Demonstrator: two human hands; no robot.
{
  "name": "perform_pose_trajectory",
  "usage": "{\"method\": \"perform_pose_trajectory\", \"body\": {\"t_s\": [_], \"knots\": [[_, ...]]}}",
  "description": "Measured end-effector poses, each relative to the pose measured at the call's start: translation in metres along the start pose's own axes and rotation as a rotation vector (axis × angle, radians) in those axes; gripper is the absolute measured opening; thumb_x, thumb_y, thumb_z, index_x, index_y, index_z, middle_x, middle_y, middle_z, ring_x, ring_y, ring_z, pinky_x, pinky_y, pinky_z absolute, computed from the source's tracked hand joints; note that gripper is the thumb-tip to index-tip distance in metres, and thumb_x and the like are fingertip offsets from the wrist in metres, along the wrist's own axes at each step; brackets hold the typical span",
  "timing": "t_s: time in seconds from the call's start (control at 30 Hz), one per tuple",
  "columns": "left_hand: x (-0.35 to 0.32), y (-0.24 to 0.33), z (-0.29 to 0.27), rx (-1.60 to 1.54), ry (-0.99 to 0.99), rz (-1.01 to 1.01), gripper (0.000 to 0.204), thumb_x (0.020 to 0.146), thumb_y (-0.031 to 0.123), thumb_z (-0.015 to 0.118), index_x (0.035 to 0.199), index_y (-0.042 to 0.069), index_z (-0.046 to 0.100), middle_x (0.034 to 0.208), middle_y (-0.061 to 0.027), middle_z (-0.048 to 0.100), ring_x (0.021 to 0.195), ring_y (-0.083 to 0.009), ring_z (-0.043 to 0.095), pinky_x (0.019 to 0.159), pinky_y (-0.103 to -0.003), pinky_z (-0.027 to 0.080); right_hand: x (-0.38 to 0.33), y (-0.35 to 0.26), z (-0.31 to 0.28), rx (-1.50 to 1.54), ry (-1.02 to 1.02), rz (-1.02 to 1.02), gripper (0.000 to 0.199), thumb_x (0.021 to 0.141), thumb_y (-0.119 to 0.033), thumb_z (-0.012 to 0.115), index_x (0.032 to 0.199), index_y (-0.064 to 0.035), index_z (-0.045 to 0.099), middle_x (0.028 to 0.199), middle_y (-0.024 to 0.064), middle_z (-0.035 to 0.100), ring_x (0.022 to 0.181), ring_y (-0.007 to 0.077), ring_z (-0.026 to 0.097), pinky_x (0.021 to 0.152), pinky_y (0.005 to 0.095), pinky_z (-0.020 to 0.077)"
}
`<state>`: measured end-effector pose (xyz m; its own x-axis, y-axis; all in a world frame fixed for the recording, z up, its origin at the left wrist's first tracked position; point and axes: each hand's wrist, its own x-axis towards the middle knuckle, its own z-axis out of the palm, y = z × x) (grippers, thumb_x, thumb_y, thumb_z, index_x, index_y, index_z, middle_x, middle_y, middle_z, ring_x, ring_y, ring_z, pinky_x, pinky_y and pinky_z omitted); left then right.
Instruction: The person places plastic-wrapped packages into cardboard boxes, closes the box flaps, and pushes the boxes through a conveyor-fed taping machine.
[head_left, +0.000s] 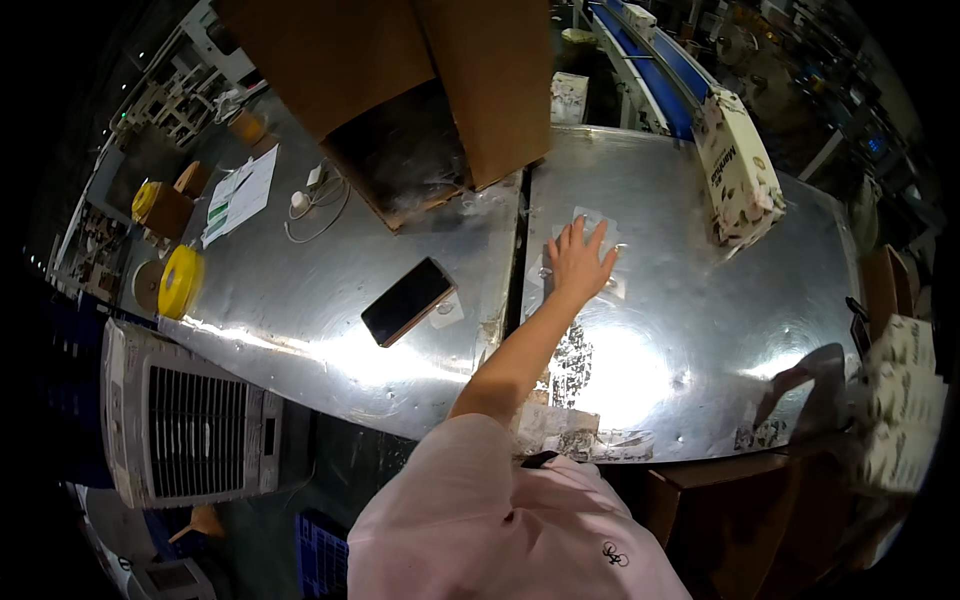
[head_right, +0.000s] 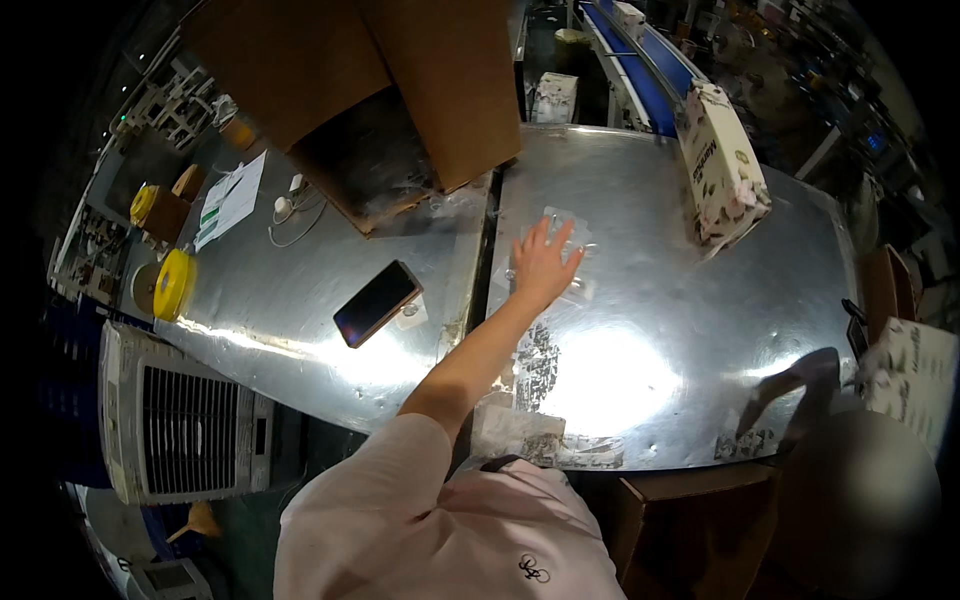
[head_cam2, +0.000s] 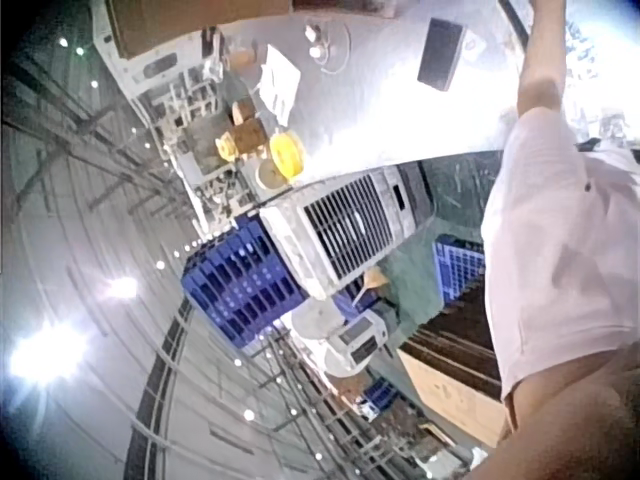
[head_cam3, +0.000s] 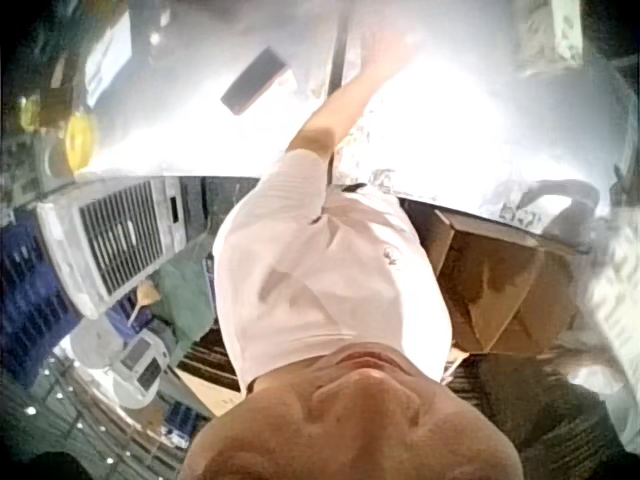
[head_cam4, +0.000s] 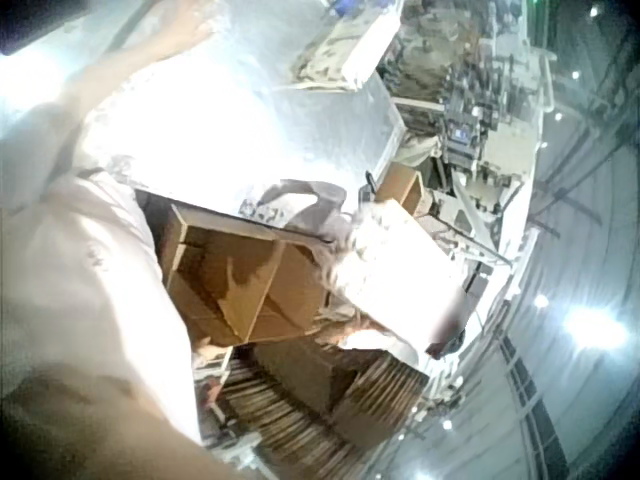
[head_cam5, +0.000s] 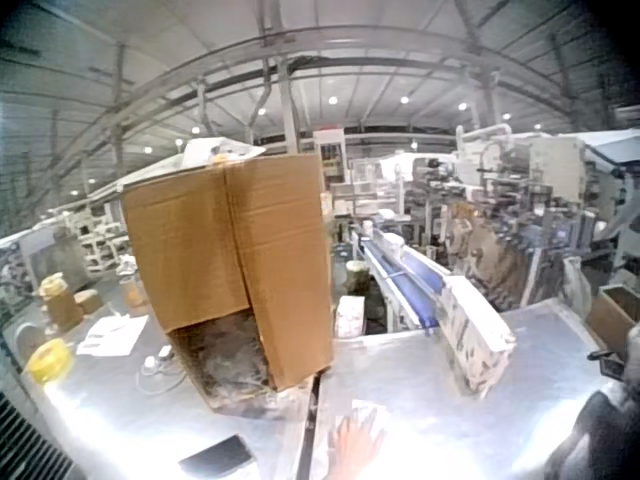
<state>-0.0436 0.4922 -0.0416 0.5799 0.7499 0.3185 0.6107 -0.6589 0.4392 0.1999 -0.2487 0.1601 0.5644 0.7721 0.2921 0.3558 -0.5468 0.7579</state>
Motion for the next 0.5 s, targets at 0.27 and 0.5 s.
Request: {"method": "perform_pose_trajectory", "body": {"t_s": [0.27,0.5], "knots": [[0.070,-0.088,-0.014,0.639,-0.053,0.063,0.042,0.085,0.018,0.048,0.126,0.006,0.049,0.141,-0.0155,0.035,0.134,-0.0324,0.025,0.108,-0.054,0.016,-0.138,-0.138,-0.083,0.530,-0.594,0.828,0.067,0.094,-0.014,0.048,0.147,-0.0248,0.008,0.150,0.0084,0.018,0.133,0.0291,0.031,0.080,0.0406,0.0465],[0.098,-0.084,-0.027,0.693,-0.411,0.145,0.036,0.083,0.019,0.052,0.116,0.006,0.059,0.134,-0.0102,0.044,0.132,-0.0315,0.030,0.106,-0.054,0.020,-0.175,-0.191,-0.114,0.559,-0.693,1.007,0.066,0.094,-0.014,0.048,0.147,-0.0231,0.009,0.149,0.0094,0.019,0.132,0.0293,0.032,0.083,0.0405,0.0456]]}}
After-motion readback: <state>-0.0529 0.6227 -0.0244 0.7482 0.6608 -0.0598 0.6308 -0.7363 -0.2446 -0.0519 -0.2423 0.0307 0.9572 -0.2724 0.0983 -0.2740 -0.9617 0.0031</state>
